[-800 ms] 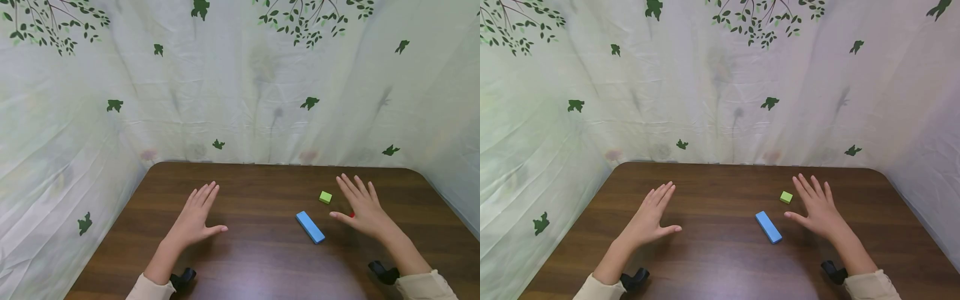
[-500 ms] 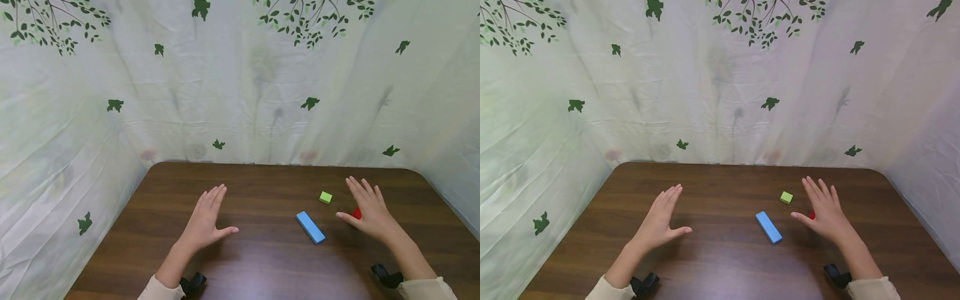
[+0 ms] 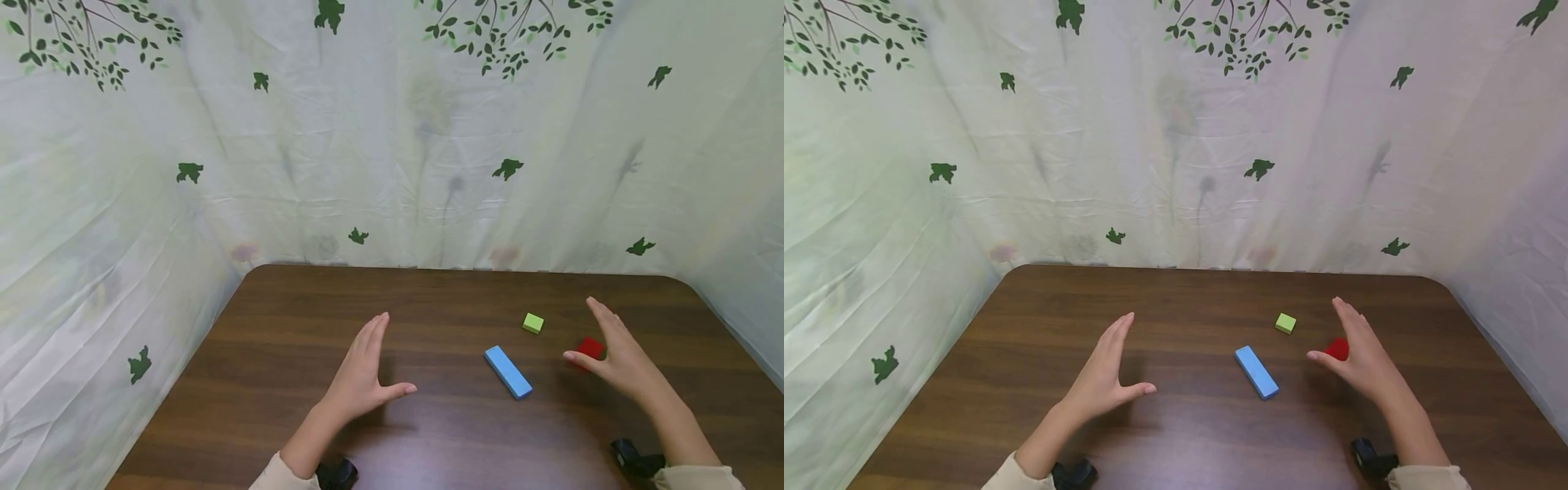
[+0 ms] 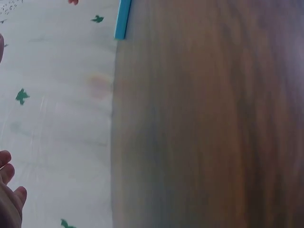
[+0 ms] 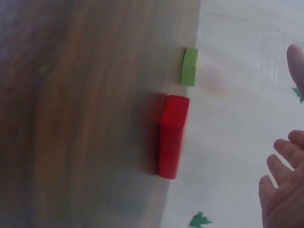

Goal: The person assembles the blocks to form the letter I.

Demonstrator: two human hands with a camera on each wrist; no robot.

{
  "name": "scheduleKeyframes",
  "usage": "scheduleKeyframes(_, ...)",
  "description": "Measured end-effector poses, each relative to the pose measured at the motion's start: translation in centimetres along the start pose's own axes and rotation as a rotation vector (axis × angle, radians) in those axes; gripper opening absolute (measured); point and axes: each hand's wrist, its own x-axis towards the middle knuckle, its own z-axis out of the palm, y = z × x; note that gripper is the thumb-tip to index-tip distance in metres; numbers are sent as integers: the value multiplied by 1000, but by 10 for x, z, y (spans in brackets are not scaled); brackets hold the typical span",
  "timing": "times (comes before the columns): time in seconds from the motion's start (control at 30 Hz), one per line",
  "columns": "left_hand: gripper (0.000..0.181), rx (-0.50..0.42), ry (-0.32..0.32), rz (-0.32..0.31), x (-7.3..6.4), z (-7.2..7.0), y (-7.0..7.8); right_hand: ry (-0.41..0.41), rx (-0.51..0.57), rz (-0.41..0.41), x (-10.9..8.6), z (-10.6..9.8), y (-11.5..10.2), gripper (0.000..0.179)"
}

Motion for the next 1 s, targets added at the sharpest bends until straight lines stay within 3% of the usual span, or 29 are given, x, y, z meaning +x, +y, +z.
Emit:
scheduleKeyframes(0.27,112,-70,-25,-27,3,18,13,0,22,123,-6,-1,8,102)
scheduleKeyframes(0.63,113,-221,-88,-80,10,44,36,13,86,164,-12,2,19,97)
scheduleKeyframes(1.0,112,-291,-137,-121,16,69,55,-21,69,233,-18,9,35,92)
